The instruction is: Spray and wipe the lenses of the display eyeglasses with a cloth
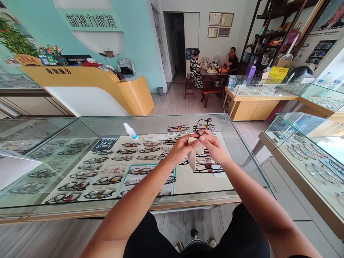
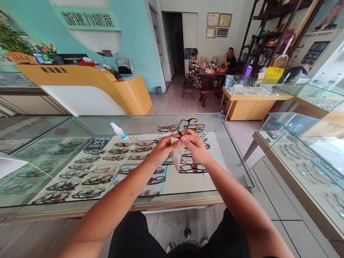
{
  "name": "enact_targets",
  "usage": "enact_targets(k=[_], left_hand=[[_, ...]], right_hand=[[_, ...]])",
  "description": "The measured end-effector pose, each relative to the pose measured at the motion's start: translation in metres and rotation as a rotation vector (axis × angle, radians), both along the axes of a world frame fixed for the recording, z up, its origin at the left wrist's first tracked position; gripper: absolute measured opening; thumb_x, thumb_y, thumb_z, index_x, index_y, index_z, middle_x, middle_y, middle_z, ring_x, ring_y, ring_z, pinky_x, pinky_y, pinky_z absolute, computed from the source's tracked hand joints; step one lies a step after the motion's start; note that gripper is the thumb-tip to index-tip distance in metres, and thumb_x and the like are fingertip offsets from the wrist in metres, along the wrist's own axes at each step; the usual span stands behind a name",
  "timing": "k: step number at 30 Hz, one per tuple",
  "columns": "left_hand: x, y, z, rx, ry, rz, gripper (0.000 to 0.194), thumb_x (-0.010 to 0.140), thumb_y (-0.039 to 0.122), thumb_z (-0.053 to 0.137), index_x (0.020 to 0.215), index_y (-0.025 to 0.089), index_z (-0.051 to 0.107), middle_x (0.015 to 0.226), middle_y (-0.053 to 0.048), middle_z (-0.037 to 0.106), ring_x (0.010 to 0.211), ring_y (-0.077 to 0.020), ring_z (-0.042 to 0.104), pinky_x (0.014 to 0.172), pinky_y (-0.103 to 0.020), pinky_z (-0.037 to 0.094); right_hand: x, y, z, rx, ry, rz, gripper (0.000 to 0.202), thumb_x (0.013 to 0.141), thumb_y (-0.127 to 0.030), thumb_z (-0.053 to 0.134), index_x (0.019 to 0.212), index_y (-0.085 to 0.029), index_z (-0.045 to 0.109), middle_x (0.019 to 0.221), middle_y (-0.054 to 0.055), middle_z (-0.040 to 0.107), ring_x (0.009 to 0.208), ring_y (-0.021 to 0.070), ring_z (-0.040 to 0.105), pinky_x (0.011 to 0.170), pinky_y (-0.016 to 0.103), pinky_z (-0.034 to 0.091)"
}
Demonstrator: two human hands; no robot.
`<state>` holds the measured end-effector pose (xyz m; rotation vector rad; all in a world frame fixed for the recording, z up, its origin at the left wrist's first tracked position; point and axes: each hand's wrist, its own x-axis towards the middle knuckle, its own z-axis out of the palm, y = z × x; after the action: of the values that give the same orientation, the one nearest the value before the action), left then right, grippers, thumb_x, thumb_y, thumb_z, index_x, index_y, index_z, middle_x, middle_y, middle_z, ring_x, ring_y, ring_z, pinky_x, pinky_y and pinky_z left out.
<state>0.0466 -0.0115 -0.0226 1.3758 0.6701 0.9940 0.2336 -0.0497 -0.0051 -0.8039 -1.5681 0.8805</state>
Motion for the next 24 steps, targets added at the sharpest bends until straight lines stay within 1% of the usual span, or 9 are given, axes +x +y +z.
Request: enact_targets(k=[4,7,9,11,13,16,20,23,24], left_hand=[[-0.0015,-0.0024,0.0040,0.010,0.005,-0.058,0.068,0.076,0.061,0.102,0.125,0.019,0.080,0.098,-0.003,0.078,0.089,-0.0187,0.070,0.083,-0.030,0.055],[-0.0010,-0.0055,0.0078,0.024,0.010,-0.109,0.074,0.074,0.055,0.105,0.133,0.020,0.078,0.106,-0.005,0.081,0.098,-0.0214,0.074,0.088,-0.031,0.058],[0.0001,-0.0068,0.0085,0.040,0.015,-0.102,0.076,0.073,0.054,0.105,0.135,0.020,0.077,0.109,-0.006,0.082,0.100,-0.0224,0.075,0.089,-0.032,0.059],[0.0013,-0.0072,0.0074,0.056,0.020,-0.056,0.076,0.073,0.058,0.104,0.134,0.019,0.077,0.105,-0.006,0.082,0.093,-0.0213,0.074,0.087,-0.032,0.059],[0.0021,-0.0072,0.0055,0.071,0.027,-0.010,0.076,0.077,0.067,0.099,0.131,0.018,0.078,0.094,-0.004,0.080,0.081,-0.0192,0.071,0.080,-0.032,0.058],[0.0024,-0.0076,0.0044,0.125,0.057,0.051,0.075,0.083,0.081,0.088,0.121,0.017,0.079,0.080,-0.001,0.074,0.070,-0.0177,0.064,0.072,-0.032,0.054],[0.0003,-0.0075,0.0074,0.222,0.133,0.163,0.074,0.090,0.091,0.072,0.100,0.018,0.082,0.078,-0.003,0.071,0.077,-0.0197,0.063,0.076,-0.032,0.053],[-0.0049,-0.0021,0.0098,0.191,0.154,0.144,0.075,0.090,0.093,0.070,0.099,0.020,0.083,0.081,-0.004,0.073,0.084,-0.0224,0.067,0.083,-0.033,0.055],[-0.0075,0.0012,0.0102,0.171,0.150,0.172,0.074,0.088,0.093,0.072,0.097,0.020,0.083,0.081,-0.005,0.073,0.085,-0.0231,0.068,0.083,-0.033,0.055]], right_hand=[[0.0009,0.0024,-0.0024,-0.045,0.061,-0.021,0.059,0.097,-0.085,0.071,0.088,-0.029,0.083,0.100,0.006,0.060,0.112,0.0308,0.059,0.111,0.048,0.047],[0.0017,0.0045,-0.0046,-0.086,0.108,-0.048,0.058,0.095,-0.086,0.073,0.091,-0.030,0.086,0.101,0.006,0.058,0.107,0.0292,0.057,0.110,0.047,0.048],[0.0013,0.0046,-0.0052,-0.105,0.118,-0.049,0.058,0.093,-0.088,0.073,0.092,-0.031,0.086,0.102,0.006,0.058,0.105,0.0288,0.057,0.109,0.046,0.049],[0.0000,0.0037,-0.0050,-0.120,0.113,-0.027,0.059,0.093,-0.089,0.072,0.092,-0.031,0.086,0.101,0.005,0.058,0.103,0.0283,0.057,0.105,0.045,0.050],[-0.0018,0.0020,-0.0041,-0.122,0.099,0.008,0.061,0.094,-0.089,0.070,0.089,-0.030,0.084,0.097,0.005,0.057,0.099,0.0274,0.056,0.100,0.045,0.050],[-0.0046,-0.0007,-0.0022,-0.088,0.061,0.027,0.063,0.097,-0.088,0.067,0.079,-0.028,0.077,0.092,0.005,0.054,0.096,0.0270,0.053,0.099,0.044,0.049],[-0.0071,-0.0020,-0.0024,-0.054,0.049,0.006,0.066,0.095,-0.085,0.073,0.068,-0.026,0.067,0.092,0.005,0.056,0.099,0.0272,0.054,0.100,0.045,0.049],[-0.0048,0.0003,-0.0063,-0.094,0.118,-0.010,0.059,0.094,-0.081,0.078,0.073,-0.026,0.072,0.096,0.005,0.061,0.103,0.0271,0.057,0.102,0.044,0.050],[-0.0027,0.0018,-0.0077,-0.112,0.157,-0.011,0.056,0.094,-0.080,0.079,0.076,-0.027,0.075,0.099,0.005,0.064,0.105,0.0271,0.058,0.102,0.044,0.051]])
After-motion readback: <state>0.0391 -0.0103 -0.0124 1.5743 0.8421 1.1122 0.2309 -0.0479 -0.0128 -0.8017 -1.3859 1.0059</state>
